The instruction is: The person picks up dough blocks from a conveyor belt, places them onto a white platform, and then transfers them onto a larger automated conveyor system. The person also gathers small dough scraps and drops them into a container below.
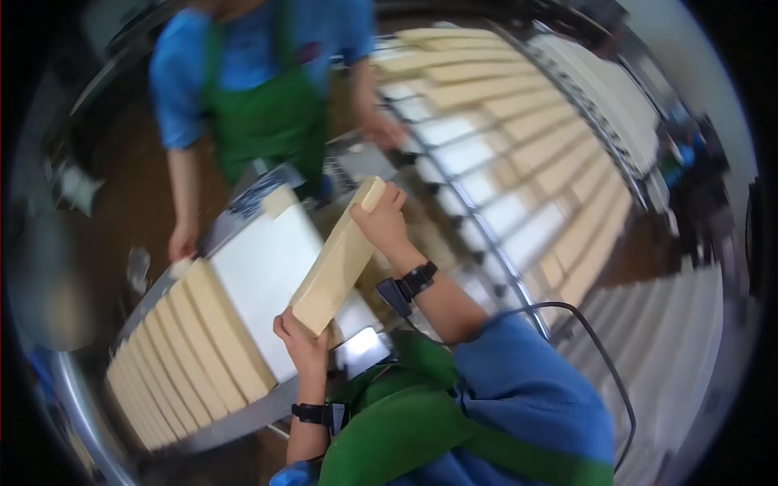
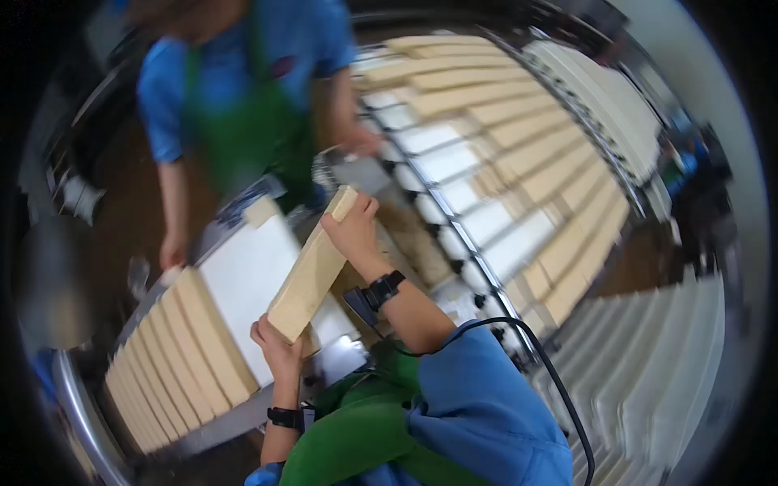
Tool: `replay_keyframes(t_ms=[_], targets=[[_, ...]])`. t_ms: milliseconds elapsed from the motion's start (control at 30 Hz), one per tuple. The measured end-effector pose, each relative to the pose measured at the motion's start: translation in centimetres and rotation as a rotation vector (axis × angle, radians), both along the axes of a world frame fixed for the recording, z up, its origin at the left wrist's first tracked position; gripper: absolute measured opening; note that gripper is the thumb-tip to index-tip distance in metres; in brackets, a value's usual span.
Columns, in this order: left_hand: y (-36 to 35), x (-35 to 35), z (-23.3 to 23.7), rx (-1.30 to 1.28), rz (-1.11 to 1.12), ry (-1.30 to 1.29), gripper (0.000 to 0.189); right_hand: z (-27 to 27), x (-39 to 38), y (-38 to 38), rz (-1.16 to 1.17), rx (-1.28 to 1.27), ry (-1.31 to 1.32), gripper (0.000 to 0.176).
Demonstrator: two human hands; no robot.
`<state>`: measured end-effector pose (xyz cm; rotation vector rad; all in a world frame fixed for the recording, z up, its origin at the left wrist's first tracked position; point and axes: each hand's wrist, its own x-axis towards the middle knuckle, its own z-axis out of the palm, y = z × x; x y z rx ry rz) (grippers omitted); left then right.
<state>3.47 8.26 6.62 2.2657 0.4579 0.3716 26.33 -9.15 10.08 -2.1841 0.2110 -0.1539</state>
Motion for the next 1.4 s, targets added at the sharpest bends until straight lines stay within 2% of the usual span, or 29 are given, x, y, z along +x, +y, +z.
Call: replay_keyframes(t_ms=[100, 167, 233, 300, 400, 533, 833, 933, 1067, 1133, 1233, 1300, 1367, 1400], targets=[[-6.1, 3.3, 3.4, -0.002, -0.278, -0.059, 0.082, 0.4, -2.2, -13.7, -0.257, -0.090, -0.148, 0.080], [-10.7, 4.9, 4.7, 0.081, -0.476, -0.146, 0.081, 2.5, -4.2, -22.0, -0.420, -0.104, -0.029, 0.080], [-15.8, 6.0, 7.4, 0.118, -0.648, -0.202, 0.082, 1.5, -5.3, -30.5, -0.521, -0.221, 0.079, 0.082], [-19.7, 6.3, 9.0, 0.065, -0.823, -0.167, 0.079, 3.4, -6.6, -35.6, -0.565, -0.350, 0.281, 0.073], [-24.0, 7.1, 10.2, -0.017, -1.012, -0.059, 0.075, 2.5, -5.9, -42.9, -0.387, -0.683, 0.467, 0.065], [-27.9, 8.6, 9.2, -0.096, -1.103, -0.018, 0.069, -1.0, -1.7, -49.7, -0.315, -0.757, 0.422, 0.061], [-32.5, 11.0, 7.3, -0.109, -1.124, 0.081, 0.064, -0.6, 1.1, -54.3, -0.230, -0.594, 0.598, 0.065], [-34.8, 12.1, 6.8, -0.155, -1.170, 0.112, 0.062, 0.6, 0.4, -53.7, -0.365, -0.642, 0.545, 0.064], [-38.0, 13.7, 3.6, -0.142, -1.183, -0.062, 0.064, 0.1, -0.9, -52.1, -0.453, -0.635, 0.468, 0.074], [-38.4, 13.6, 3.8, -0.276, -1.159, 0.060, 0.065, 2.2, -1.5, -50.1, -0.421, -0.597, 0.505, 0.082], [-37.2, 13.3, 4.5, -0.321, -1.114, 0.086, 0.065, -0.7, -1.6, -50.2, -0.453, -0.664, 0.384, 0.091], [-35.3, 13.3, 4.7, -0.335, -1.065, 0.059, 0.066, -0.7, -1.4, -50.5, -0.424, -0.697, 0.420, 0.093], [-32.3, 12.9, 5.0, -0.383, -0.971, 0.037, 0.067, 1.4, -0.9, -49.8, -0.399, -0.681, 0.484, 0.090], [-31.0, 12.8, 4.2, -0.325, -0.908, -0.060, 0.065, 1.3, -0.5, -49.7, -0.370, -0.682, 0.487, 0.089]])
